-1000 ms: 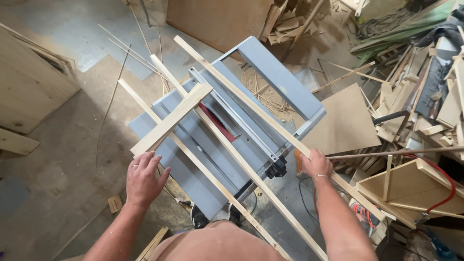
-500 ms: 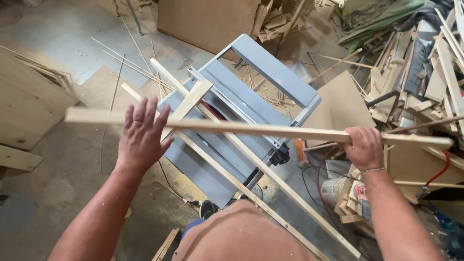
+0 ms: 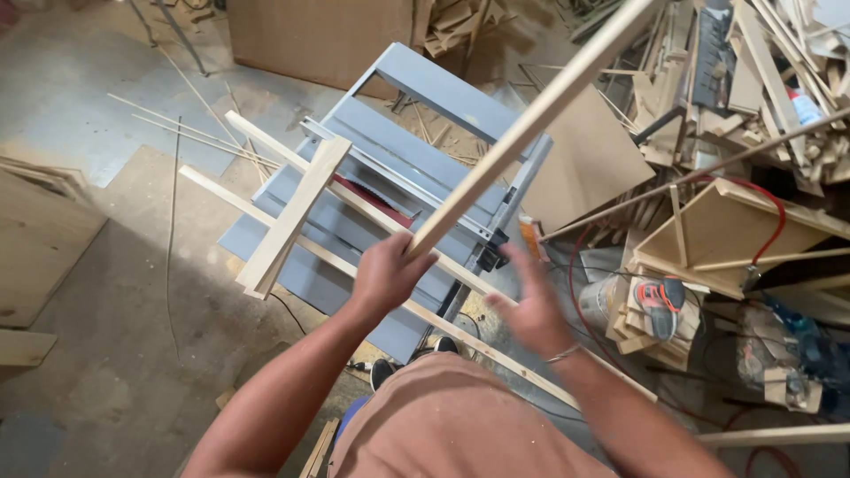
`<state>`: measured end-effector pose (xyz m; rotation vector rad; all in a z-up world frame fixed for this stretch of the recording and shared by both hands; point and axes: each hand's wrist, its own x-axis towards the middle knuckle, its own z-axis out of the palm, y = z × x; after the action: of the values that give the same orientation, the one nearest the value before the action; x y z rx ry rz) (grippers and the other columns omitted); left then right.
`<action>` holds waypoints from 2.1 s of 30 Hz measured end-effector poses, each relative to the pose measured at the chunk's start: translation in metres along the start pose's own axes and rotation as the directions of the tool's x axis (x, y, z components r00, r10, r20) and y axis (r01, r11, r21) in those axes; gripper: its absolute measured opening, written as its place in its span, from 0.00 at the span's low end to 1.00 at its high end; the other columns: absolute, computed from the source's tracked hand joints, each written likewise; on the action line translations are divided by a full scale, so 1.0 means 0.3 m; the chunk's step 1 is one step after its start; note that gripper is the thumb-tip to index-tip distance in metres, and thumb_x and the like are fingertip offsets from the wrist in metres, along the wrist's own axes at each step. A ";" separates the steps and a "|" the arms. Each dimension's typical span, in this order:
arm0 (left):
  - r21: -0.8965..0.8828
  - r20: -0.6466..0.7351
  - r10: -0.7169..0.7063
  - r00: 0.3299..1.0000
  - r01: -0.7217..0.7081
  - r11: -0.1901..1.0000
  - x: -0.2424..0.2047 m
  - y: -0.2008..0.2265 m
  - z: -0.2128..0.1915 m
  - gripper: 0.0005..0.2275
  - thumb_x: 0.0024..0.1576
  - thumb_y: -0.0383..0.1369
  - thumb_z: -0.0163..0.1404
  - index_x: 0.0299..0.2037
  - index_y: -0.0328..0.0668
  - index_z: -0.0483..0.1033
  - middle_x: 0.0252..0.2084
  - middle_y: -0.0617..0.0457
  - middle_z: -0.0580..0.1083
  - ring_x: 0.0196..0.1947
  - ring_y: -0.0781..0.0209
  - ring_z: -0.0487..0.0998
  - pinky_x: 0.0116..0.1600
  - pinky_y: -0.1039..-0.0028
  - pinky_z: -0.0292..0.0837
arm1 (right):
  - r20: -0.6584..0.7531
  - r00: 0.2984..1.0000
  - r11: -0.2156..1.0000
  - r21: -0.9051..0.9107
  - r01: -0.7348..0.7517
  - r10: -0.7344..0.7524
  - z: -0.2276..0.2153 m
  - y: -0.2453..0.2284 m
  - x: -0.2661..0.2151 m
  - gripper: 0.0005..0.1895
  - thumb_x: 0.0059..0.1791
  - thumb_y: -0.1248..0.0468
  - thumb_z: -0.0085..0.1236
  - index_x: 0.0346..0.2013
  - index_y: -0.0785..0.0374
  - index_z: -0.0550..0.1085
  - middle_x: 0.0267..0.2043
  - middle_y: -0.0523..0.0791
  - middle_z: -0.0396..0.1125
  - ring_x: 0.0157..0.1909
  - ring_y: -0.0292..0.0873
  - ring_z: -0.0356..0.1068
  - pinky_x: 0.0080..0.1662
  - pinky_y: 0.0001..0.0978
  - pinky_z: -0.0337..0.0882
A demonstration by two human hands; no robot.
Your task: Assembling thin wooden strips into a frame structure
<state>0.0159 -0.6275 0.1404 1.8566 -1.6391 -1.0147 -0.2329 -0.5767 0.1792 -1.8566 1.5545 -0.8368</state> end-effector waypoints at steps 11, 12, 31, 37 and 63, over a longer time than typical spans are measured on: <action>-0.507 0.135 0.328 0.935 -0.219 0.833 0.095 0.459 0.310 0.20 0.62 0.50 0.47 0.58 0.52 0.66 0.46 0.38 0.77 0.53 0.37 0.78 0.55 0.51 0.74 | -0.107 0.898 0.860 0.354 -0.367 0.427 0.094 0.241 -0.053 0.24 0.49 0.60 0.58 0.59 0.62 0.68 0.42 0.53 0.70 0.42 0.54 0.72 0.47 0.48 0.74; -0.500 0.174 0.390 0.904 -0.260 0.826 0.104 0.460 0.337 0.23 0.60 0.53 0.50 0.58 0.51 0.67 0.49 0.41 0.78 0.56 0.42 0.79 0.59 0.55 0.76 | -0.136 0.846 0.785 0.469 -0.404 0.516 0.045 0.264 -0.077 0.22 0.51 0.58 0.62 0.57 0.59 0.71 0.31 0.47 0.70 0.27 0.44 0.74 0.36 0.38 0.80; 0.616 -0.267 -0.195 0.944 0.323 0.718 0.199 -0.558 -0.262 0.45 0.53 0.57 0.52 0.76 0.35 0.53 0.75 0.33 0.58 0.72 0.36 0.57 0.70 0.45 0.53 | -0.060 0.286 0.292 0.236 -0.927 0.956 0.117 0.283 -0.653 0.17 0.45 0.51 0.54 0.41 0.58 0.73 0.37 0.45 0.72 0.44 0.44 0.69 0.44 0.38 0.66; 0.559 -0.245 -0.130 0.961 0.250 0.791 0.265 -0.747 -0.269 0.39 0.55 0.55 0.54 0.68 0.30 0.65 0.59 0.28 0.71 0.55 0.27 0.70 0.56 0.43 0.67 | -0.108 0.191 0.209 0.183 -0.961 0.976 0.271 0.271 -0.591 0.30 0.45 0.52 0.49 0.63 0.48 0.63 0.53 0.49 0.73 0.53 0.59 0.72 0.48 0.48 0.69; 0.550 -0.195 -0.305 0.932 0.361 0.753 0.261 -0.940 -0.258 0.23 0.55 0.55 0.52 0.49 0.47 0.70 0.41 0.33 0.81 0.46 0.29 0.83 0.47 0.46 0.77 | -0.270 0.225 0.293 0.248 -0.923 0.936 0.502 0.420 -0.621 0.38 0.47 0.51 0.55 0.71 0.50 0.60 0.64 0.62 0.67 0.67 0.60 0.65 0.67 0.51 0.65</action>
<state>0.2560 -0.6619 -0.0407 2.6351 -1.7197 -0.5568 -0.2204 -0.4080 -0.0323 -0.3548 2.4132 -0.5645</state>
